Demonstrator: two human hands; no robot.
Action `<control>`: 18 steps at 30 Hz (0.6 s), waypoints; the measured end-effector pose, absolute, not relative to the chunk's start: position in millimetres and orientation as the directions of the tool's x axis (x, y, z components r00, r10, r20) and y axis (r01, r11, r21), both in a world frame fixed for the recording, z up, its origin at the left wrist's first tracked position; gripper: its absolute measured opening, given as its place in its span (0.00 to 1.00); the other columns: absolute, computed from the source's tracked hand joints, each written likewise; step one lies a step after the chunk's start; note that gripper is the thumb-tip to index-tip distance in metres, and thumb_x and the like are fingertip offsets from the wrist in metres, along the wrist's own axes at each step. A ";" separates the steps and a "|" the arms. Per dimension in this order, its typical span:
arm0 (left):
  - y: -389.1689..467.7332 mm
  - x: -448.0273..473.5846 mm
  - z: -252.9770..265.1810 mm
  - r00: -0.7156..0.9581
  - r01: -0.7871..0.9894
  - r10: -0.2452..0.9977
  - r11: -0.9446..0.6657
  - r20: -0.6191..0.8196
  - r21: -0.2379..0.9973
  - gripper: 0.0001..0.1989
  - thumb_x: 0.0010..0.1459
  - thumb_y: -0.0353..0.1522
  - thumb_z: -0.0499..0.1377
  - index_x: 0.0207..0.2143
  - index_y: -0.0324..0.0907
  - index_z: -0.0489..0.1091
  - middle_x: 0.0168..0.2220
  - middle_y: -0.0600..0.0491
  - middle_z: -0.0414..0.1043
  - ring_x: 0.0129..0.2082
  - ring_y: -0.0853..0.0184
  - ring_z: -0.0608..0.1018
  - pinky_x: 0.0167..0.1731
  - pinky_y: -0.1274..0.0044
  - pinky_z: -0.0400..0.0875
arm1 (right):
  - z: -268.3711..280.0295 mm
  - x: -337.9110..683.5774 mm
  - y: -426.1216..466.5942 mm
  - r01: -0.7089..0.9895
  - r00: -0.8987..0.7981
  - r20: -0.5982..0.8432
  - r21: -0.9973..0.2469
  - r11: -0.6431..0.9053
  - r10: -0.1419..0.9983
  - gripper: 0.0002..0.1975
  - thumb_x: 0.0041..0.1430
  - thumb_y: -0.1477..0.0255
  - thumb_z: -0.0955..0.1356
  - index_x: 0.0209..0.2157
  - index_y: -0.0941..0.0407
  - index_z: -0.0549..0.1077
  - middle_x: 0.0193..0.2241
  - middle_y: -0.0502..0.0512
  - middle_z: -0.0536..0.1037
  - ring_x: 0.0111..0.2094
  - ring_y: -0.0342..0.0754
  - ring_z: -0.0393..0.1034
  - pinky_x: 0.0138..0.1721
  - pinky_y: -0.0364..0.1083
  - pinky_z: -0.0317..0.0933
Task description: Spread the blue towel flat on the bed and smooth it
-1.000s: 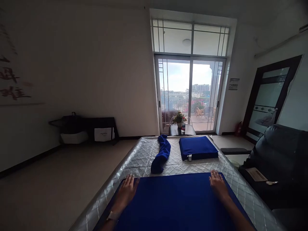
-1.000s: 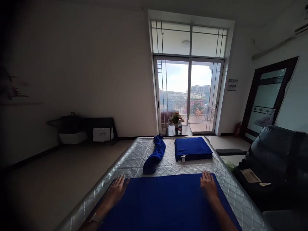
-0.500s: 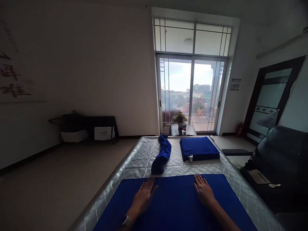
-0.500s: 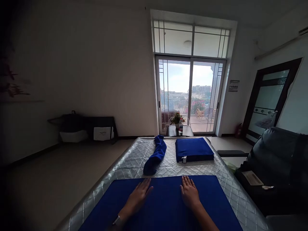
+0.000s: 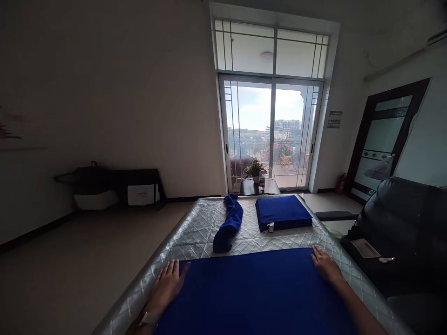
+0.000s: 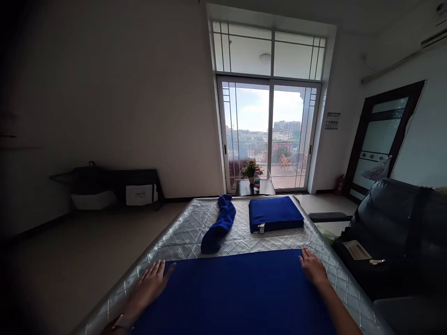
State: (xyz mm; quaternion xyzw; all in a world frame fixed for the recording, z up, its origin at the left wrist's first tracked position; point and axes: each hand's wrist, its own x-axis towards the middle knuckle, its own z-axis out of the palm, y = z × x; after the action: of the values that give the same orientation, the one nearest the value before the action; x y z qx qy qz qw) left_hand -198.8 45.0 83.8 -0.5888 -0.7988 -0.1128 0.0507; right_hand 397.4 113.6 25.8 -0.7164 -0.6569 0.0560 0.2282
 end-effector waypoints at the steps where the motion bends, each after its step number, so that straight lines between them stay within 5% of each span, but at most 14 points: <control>1: 47.1 -185.3 86.2 -0.276 0.959 0.938 0.254 0.211 0.127 0.31 0.65 0.39 0.44 0.60 0.26 0.67 0.63 0.32 0.68 0.66 0.50 0.69 0.63 0.63 0.64 | 28.9 399.7 116.5 0.914 0.132 0.215 -0.404 -0.035 0.968 0.26 0.57 0.60 0.58 0.53 0.38 0.76 0.62 0.53 0.75 0.66 0.52 0.63 0.65 0.59 0.58; 5: 43.0 -90.4 89.1 -0.047 0.985 0.973 0.007 0.227 0.174 0.30 0.64 0.41 0.46 0.63 0.36 0.66 0.65 0.39 0.70 0.67 0.54 0.69 0.64 0.68 0.63 | 45.1 412.6 129.7 0.911 0.128 0.185 -0.409 -0.042 0.974 0.21 0.58 0.65 0.60 0.47 0.40 0.79 0.57 0.55 0.80 0.61 0.52 0.70 0.62 0.56 0.63; 8: 22.9 16.6 83.8 0.320 0.844 0.928 -0.371 0.193 0.387 0.23 0.62 0.41 0.49 0.52 0.45 0.74 0.54 0.37 0.78 0.56 0.46 0.78 0.56 0.57 0.73 | 54.9 418.1 137.2 0.918 0.110 0.152 -0.395 -0.041 0.982 0.19 0.60 0.69 0.60 0.42 0.42 0.81 0.54 0.55 0.82 0.57 0.50 0.73 0.59 0.53 0.66; 10: 6.2 92.2 75.5 0.501 0.735 0.846 -0.527 0.184 0.427 0.18 0.60 0.44 0.51 0.46 0.52 0.75 0.48 0.42 0.80 0.51 0.49 0.80 0.54 0.58 0.75 | 58.8 418.9 139.9 0.925 0.104 0.126 -0.377 -0.050 0.987 0.18 0.62 0.70 0.60 0.40 0.44 0.81 0.52 0.56 0.82 0.54 0.50 0.76 0.56 0.52 0.68; 14: -16.7 222.2 47.0 0.713 0.536 0.687 -0.663 0.140 0.522 0.12 0.57 0.43 0.55 0.39 0.57 0.76 0.41 0.39 0.81 0.46 0.49 0.81 0.42 0.55 0.77 | 62.8 417.2 142.1 0.936 0.129 0.076 -0.338 -0.096 0.989 0.11 0.64 0.68 0.65 0.42 0.49 0.79 0.50 0.55 0.81 0.51 0.49 0.76 0.55 0.54 0.69; 18: -19.1 298.5 19.0 0.742 0.497 0.661 -0.650 0.106 0.574 0.11 0.55 0.37 0.53 0.29 0.54 0.75 0.33 0.36 0.79 0.39 0.47 0.82 0.30 0.56 0.72 | 66.1 415.4 143.8 0.939 0.166 0.032 -0.311 -0.148 0.986 0.13 0.62 0.61 0.69 0.45 0.53 0.76 0.49 0.53 0.80 0.50 0.47 0.74 0.52 0.54 0.70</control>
State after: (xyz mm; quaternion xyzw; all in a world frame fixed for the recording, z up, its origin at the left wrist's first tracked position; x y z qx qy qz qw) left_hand 298.5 -19.1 19.0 -0.8951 -0.3236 -0.1551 -0.2648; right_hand 415.4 143.8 66.1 -0.7524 -0.6394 0.0897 0.1305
